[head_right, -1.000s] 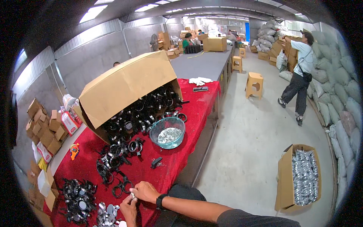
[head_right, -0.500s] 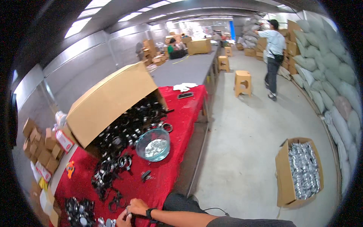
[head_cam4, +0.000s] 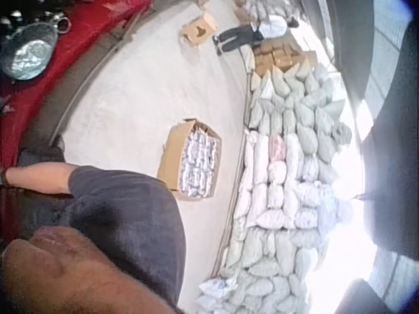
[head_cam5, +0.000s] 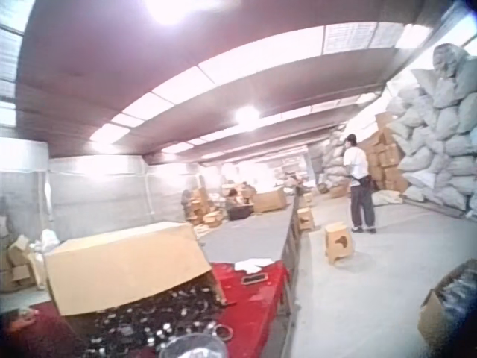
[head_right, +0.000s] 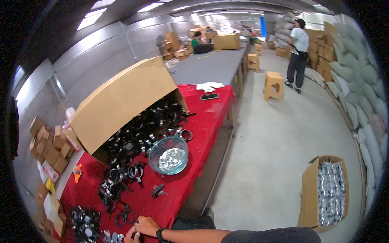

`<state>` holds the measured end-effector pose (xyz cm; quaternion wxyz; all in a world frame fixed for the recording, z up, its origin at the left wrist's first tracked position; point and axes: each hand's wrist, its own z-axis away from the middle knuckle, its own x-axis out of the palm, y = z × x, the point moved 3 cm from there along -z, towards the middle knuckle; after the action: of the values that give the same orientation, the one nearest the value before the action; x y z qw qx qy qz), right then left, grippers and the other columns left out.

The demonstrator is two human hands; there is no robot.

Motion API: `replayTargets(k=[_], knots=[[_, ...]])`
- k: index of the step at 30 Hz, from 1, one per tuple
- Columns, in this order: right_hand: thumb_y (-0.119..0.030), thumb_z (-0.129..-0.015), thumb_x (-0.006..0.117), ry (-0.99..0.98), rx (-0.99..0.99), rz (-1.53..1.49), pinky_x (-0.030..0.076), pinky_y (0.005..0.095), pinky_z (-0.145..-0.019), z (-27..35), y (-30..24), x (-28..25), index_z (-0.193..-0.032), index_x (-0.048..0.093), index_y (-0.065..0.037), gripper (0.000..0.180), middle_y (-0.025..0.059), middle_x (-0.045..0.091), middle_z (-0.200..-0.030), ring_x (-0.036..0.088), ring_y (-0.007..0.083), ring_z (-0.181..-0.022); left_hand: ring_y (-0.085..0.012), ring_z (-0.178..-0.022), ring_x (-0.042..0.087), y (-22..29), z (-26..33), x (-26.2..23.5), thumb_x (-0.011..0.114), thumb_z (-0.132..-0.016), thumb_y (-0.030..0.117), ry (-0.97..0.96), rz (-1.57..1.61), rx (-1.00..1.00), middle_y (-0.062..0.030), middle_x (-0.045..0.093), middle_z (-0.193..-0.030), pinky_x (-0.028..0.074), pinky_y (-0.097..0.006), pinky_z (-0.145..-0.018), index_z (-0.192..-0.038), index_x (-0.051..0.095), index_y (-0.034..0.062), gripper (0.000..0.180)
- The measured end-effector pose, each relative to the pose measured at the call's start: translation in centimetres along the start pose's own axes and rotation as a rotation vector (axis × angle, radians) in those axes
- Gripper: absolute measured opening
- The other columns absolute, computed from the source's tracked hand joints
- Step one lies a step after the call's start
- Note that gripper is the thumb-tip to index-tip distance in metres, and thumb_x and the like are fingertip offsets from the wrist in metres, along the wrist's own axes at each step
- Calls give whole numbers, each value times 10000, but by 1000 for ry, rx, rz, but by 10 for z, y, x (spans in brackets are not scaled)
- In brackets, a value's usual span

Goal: Assembling metal rings and discs using screws in a manufacturing environment.

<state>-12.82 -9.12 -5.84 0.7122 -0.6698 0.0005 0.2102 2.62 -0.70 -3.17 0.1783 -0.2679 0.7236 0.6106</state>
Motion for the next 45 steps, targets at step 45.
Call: replayTargets(k=[45], knots=[[-359, -907, 725, 46, 68, 36, 614, 445, -886, 4, -4, -17, -1137, 813, 31, 461, 261, 810, -1028, 805, 369, -975, -358, -1304, 696, 267, 85, -55, 823, -924, 202, -701, 1267, 347, -239, 718, -1408, 535, -444, -1114, -1375, 703, -39, 525]])
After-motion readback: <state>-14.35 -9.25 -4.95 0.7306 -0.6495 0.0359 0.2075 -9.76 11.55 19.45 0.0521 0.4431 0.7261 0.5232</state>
